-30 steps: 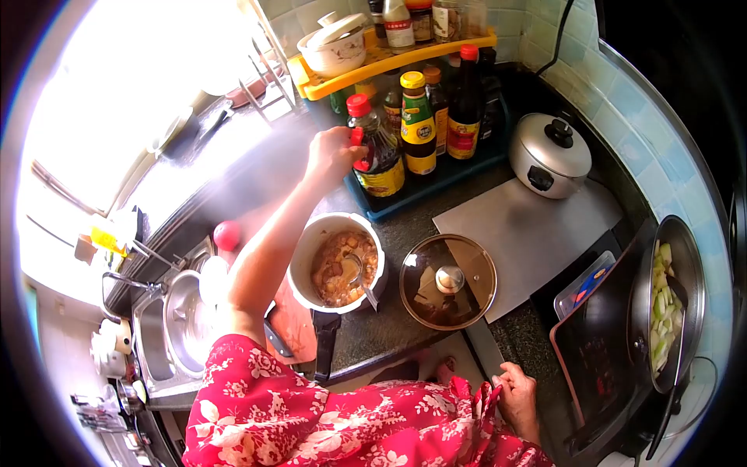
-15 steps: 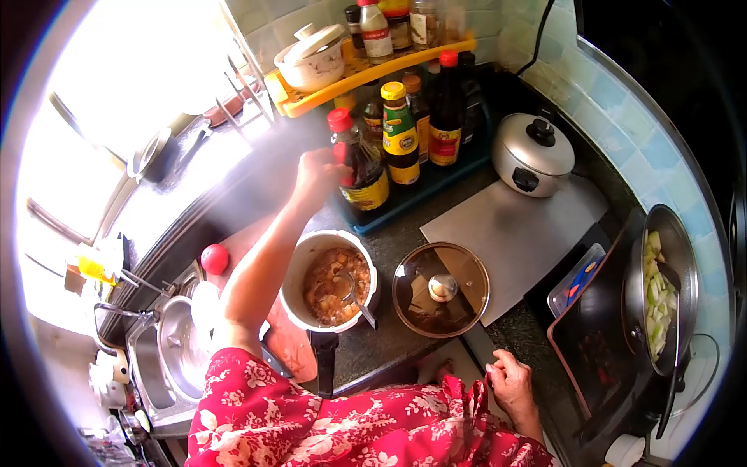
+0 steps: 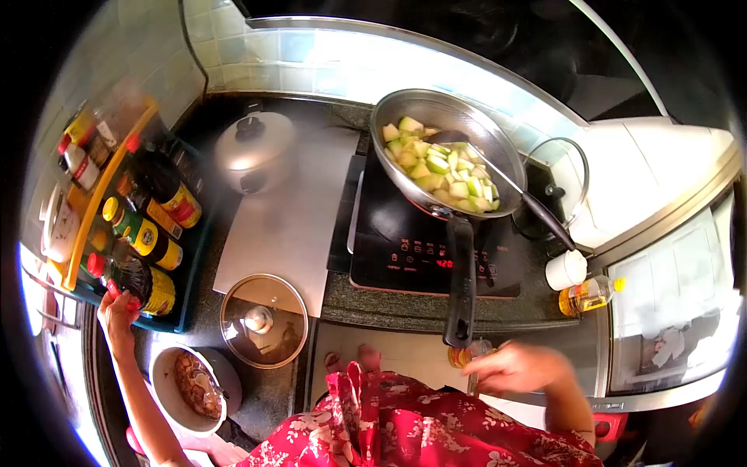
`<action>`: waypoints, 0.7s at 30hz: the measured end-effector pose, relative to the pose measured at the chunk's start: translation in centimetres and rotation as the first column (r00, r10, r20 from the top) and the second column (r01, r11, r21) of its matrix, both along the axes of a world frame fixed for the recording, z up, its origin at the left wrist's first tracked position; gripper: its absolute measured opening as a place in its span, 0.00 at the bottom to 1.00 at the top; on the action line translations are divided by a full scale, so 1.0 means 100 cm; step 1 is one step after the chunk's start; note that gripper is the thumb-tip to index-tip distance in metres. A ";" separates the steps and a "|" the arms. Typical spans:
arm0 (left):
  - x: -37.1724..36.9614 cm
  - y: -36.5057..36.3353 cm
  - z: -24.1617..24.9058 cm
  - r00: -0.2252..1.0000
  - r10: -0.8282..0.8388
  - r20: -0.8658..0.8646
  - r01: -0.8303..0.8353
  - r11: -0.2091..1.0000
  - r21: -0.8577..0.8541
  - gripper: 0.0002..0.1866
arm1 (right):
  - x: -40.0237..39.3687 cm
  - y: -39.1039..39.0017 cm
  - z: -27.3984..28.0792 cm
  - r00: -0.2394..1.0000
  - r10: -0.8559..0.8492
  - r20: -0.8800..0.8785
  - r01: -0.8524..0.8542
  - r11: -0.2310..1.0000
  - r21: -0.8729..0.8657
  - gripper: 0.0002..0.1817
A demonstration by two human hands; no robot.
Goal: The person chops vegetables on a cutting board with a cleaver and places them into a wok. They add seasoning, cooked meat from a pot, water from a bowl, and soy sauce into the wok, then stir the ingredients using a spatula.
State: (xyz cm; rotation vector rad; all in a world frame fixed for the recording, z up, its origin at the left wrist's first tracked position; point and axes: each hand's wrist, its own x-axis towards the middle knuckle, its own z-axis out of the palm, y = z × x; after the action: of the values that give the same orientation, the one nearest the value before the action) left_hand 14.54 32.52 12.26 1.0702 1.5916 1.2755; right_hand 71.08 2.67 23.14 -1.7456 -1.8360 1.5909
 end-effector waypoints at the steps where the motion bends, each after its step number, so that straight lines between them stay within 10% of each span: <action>1: 0.000 0.005 -0.004 1.000 -0.017 0.005 0.017 1.000 -0.003 0.02 | 0.004 0.001 0.027 0.996 -0.091 0.021 0.090 0.994 0.056 0.16; 3: -0.002 0.006 -0.006 0.998 -0.008 0.065 0.008 1.000 0.004 0.03 | 0.017 0.005 0.052 0.775 -0.623 -0.106 0.629 0.743 0.229 0.13; 5: 0.000 0.006 -0.006 0.998 -0.009 0.065 0.008 1.000 0.016 0.03 | 0.051 0.034 0.044 0.602 -0.787 -0.136 0.628 0.361 0.689 0.17; 7: -0.004 0.007 -0.011 0.994 -0.039 0.104 0.033 0.998 0.061 0.04 | 0.091 0.060 0.040 0.442 -0.775 0.452 -0.140 0.439 0.888 0.27; 11: 0.004 0.002 -0.007 0.998 0.025 0.055 -0.028 0.998 0.048 0.04 | 0.147 0.089 0.015 0.521 -0.606 0.601 0.206 0.772 0.601 0.34; 21: 0.006 -0.003 -0.004 0.982 -0.030 0.185 0.016 0.997 0.079 0.04 | 0.142 0.112 0.037 0.750 -0.581 0.317 0.315 0.734 0.601 0.31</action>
State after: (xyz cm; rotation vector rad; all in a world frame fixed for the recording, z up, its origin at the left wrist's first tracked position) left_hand 15.14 32.18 11.86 0.9823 1.3956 1.3892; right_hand 85.26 13.88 26.89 -2.2012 -1.5734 0.4153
